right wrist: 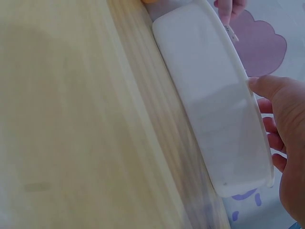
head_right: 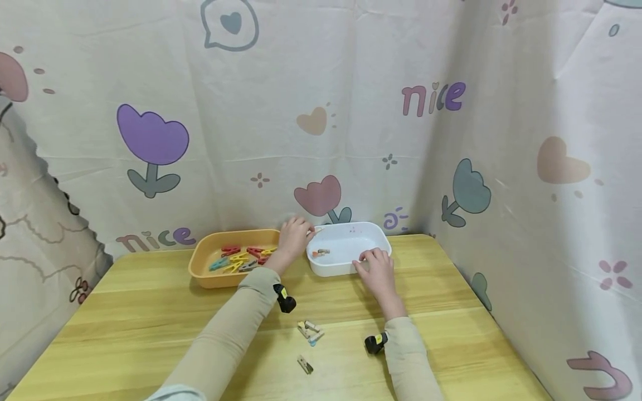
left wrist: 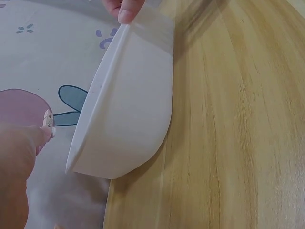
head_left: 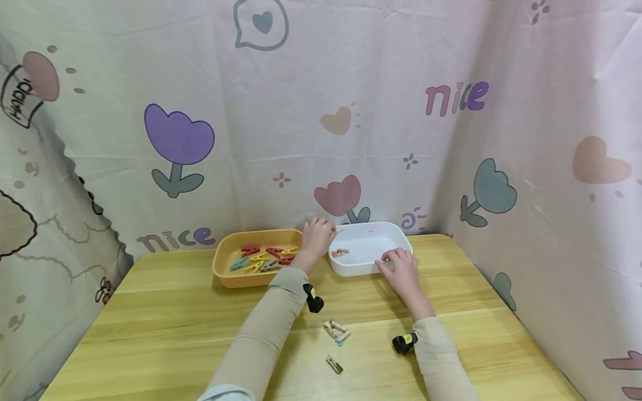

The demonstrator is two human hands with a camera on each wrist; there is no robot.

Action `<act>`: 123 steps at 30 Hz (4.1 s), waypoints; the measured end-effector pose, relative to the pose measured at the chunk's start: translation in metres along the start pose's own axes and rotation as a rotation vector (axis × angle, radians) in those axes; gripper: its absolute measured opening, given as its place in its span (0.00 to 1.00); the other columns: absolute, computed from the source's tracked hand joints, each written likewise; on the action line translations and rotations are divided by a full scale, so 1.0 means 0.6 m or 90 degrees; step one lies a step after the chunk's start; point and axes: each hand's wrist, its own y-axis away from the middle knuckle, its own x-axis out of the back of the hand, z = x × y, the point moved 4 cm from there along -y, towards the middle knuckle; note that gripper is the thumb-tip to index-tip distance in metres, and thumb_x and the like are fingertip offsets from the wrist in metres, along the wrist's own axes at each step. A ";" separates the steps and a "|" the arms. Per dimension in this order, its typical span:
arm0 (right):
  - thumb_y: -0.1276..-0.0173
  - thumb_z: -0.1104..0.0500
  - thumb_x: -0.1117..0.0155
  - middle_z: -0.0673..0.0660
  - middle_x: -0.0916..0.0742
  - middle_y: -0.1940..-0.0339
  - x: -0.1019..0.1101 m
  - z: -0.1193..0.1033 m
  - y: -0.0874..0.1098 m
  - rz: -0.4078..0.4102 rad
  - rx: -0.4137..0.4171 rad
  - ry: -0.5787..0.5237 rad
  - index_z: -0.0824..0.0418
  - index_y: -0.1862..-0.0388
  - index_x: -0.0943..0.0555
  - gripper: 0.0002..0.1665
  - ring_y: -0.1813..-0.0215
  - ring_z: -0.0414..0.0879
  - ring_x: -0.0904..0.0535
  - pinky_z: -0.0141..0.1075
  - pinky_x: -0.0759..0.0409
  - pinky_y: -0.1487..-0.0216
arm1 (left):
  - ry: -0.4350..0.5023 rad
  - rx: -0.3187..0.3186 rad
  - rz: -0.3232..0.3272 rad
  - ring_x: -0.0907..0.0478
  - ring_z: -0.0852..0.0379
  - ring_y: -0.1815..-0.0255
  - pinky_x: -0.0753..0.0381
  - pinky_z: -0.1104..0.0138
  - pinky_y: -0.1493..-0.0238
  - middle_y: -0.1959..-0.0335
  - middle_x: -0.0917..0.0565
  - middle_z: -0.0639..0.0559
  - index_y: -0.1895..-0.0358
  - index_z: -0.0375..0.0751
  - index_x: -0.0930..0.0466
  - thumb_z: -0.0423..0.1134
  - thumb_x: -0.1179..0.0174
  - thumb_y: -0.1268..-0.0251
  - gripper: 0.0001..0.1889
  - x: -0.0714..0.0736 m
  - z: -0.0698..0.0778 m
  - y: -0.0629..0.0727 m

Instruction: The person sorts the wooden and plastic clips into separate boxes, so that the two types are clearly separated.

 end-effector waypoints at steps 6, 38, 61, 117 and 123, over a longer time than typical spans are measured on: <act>0.35 0.50 0.33 0.58 0.19 0.60 0.000 -0.003 -0.001 -0.002 -0.005 -0.002 0.58 0.65 0.20 0.12 0.52 0.56 0.28 0.52 0.35 0.43 | 0.005 0.044 -0.009 0.29 0.50 0.43 0.27 0.57 0.44 0.46 0.21 0.52 0.46 0.51 0.21 0.50 0.39 0.34 0.16 -0.006 -0.002 -0.001; 0.36 0.50 0.33 0.58 0.20 0.61 -0.002 0.003 0.000 0.009 0.001 -0.002 0.59 0.65 0.20 0.13 0.53 0.56 0.29 0.53 0.35 0.42 | 0.000 -0.053 0.032 0.30 0.53 0.50 0.28 0.60 0.51 0.53 0.21 0.54 0.49 0.53 0.20 0.50 0.38 0.34 0.13 0.017 0.004 0.041; 0.35 0.49 0.33 0.59 0.20 0.59 0.002 0.000 0.000 -0.009 -0.005 -0.002 0.59 0.64 0.20 0.14 0.51 0.56 0.29 0.52 0.36 0.43 | -0.043 -0.217 0.111 0.27 0.54 0.52 0.29 0.62 0.56 0.56 0.19 0.54 0.56 0.53 0.16 0.48 0.33 0.39 0.11 0.037 -0.011 0.119; 0.36 0.51 0.32 0.58 0.20 0.60 0.001 -0.005 -0.003 0.007 0.005 -0.004 0.59 0.65 0.20 0.13 0.52 0.56 0.29 0.52 0.36 0.44 | -0.056 -0.639 0.043 0.25 0.59 0.55 0.29 0.66 0.54 0.61 0.19 0.60 0.65 0.57 0.18 0.54 0.34 0.42 0.09 0.045 -0.002 0.282; 0.36 0.51 0.32 0.58 0.21 0.60 0.002 -0.006 -0.003 0.003 0.002 0.002 0.59 0.65 0.20 0.13 0.52 0.56 0.30 0.52 0.35 0.44 | -0.075 -0.658 0.048 0.26 0.60 0.55 0.34 0.67 0.57 0.61 0.19 0.61 0.65 0.58 0.17 0.56 0.34 0.43 0.10 0.041 0.002 0.288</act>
